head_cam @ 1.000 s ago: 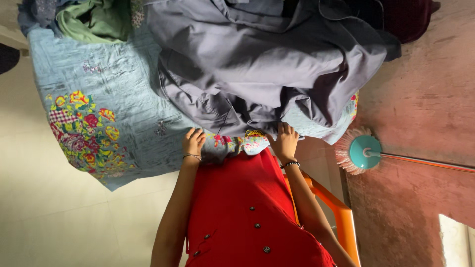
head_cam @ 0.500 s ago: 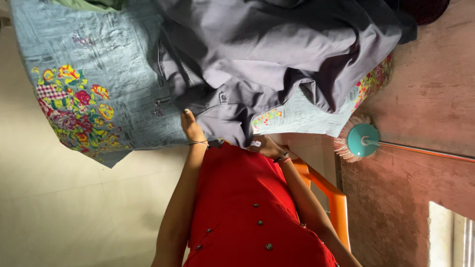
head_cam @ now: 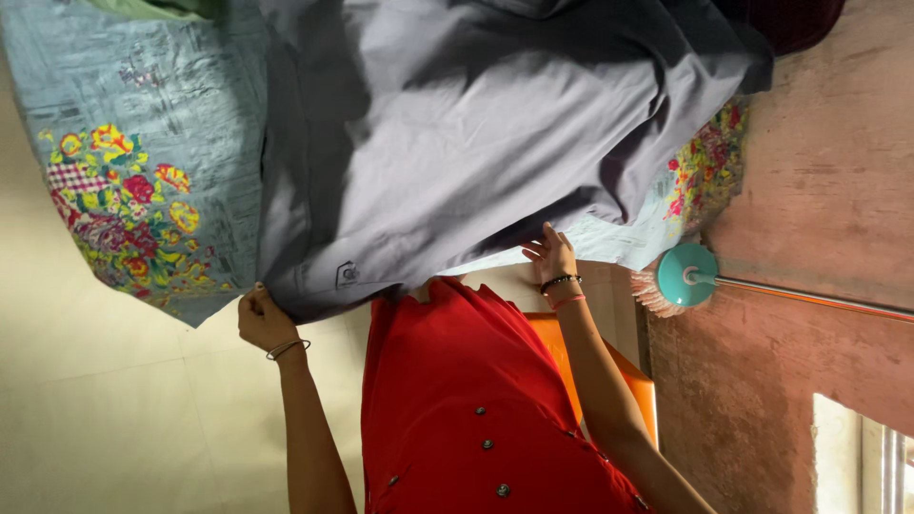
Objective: The person folds a blue checkered shirt and a grey jacket and places them into an open suitcase on a bed.
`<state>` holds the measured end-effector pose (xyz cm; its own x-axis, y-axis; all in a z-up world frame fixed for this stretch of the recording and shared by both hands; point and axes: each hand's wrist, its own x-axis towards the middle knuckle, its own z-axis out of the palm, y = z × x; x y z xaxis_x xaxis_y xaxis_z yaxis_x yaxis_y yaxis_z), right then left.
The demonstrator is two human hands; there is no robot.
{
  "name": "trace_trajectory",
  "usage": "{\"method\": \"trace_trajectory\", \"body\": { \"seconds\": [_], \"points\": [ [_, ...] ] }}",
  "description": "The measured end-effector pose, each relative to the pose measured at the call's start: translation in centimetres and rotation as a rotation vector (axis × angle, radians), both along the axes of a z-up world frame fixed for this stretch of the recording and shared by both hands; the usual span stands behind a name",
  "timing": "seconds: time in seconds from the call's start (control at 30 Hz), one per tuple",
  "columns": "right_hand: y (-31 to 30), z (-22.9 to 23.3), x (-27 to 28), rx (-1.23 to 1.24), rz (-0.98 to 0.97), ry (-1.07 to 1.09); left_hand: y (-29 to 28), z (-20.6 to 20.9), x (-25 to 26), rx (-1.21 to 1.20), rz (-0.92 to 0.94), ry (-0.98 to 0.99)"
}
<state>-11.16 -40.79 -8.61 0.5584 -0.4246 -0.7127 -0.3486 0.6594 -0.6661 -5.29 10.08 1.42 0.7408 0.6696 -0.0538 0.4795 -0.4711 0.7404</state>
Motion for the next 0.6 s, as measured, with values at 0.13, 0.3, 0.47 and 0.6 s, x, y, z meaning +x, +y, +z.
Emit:
{"method": "trace_trajectory", "body": {
  "seconds": [0.13, 0.3, 0.47, 0.6],
  "points": [
    [-2.2, 0.5, 0.6, 0.194, -0.333, -0.139, -4.0, 0.5, 1.4, 0.211, -0.181, -0.295],
    [-4.8, -0.7, 0.3, 0.365, -0.531, -0.293, -19.1, 4.7, 1.7, 0.139, -1.092, -0.409],
    [-4.4, -1.8, 0.7, 0.28, -0.44, -0.358, -32.9, 7.6, 1.7, 0.237, -1.752, -0.193],
    [-2.8, 1.8, -0.6, 0.123, -0.373, -0.368, -38.4, 6.1, 2.5, 0.46, -1.919, -0.012]
  ]
}}
